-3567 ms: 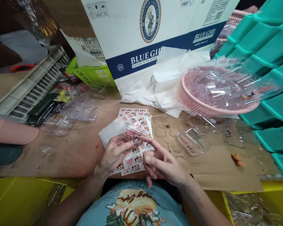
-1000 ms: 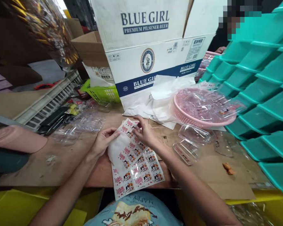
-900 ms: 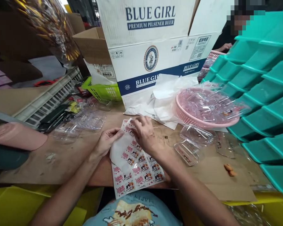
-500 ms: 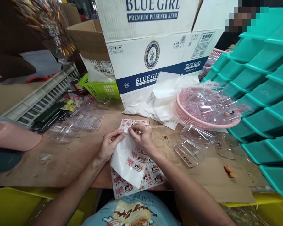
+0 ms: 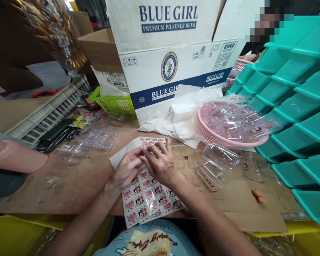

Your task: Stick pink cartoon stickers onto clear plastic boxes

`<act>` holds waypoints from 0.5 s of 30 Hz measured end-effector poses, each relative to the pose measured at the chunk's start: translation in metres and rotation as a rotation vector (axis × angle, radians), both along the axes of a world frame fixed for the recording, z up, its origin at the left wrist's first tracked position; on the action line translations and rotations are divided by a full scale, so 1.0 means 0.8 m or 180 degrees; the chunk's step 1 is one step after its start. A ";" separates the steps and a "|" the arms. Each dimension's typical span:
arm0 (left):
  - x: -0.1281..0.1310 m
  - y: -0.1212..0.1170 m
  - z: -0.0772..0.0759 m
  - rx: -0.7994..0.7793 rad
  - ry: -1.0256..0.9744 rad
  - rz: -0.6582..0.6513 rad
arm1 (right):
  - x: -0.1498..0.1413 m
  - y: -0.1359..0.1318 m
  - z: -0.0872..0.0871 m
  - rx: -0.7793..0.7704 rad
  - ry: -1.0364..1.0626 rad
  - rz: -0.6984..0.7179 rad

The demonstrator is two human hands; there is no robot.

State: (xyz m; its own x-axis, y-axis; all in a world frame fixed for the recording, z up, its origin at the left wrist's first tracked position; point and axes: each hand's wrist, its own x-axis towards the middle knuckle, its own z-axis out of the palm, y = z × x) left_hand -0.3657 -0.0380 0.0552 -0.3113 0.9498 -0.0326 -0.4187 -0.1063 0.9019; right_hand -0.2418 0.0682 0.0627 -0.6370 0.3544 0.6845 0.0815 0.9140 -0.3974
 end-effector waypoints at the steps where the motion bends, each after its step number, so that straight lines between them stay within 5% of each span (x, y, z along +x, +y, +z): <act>1: 0.002 -0.001 0.002 0.0049 -0.0286 0.0041 | 0.003 -0.002 -0.002 -0.0308 0.0098 -0.0055; 4: 0.006 -0.007 -0.002 0.0212 -0.0584 0.0207 | 0.010 0.009 -0.008 -0.2034 0.0280 -0.0097; 7: 0.010 -0.013 -0.009 0.0276 -0.0058 0.0156 | 0.012 0.021 -0.009 -0.3415 0.0214 0.0337; 9: 0.003 -0.018 -0.010 0.0225 0.1038 0.0423 | 0.013 0.022 -0.006 -0.3384 0.0507 0.0274; 11: -0.019 -0.028 -0.007 0.0132 0.2510 0.1119 | 0.017 0.021 -0.001 -0.2949 0.0779 0.0031; 13: -0.055 -0.042 -0.001 -0.0035 0.3840 0.1865 | 0.022 0.019 0.004 -0.2755 0.0878 -0.0100; 15: -0.097 -0.056 0.005 -0.0368 0.4860 0.2131 | 0.024 0.015 0.008 -0.2950 0.0795 -0.0026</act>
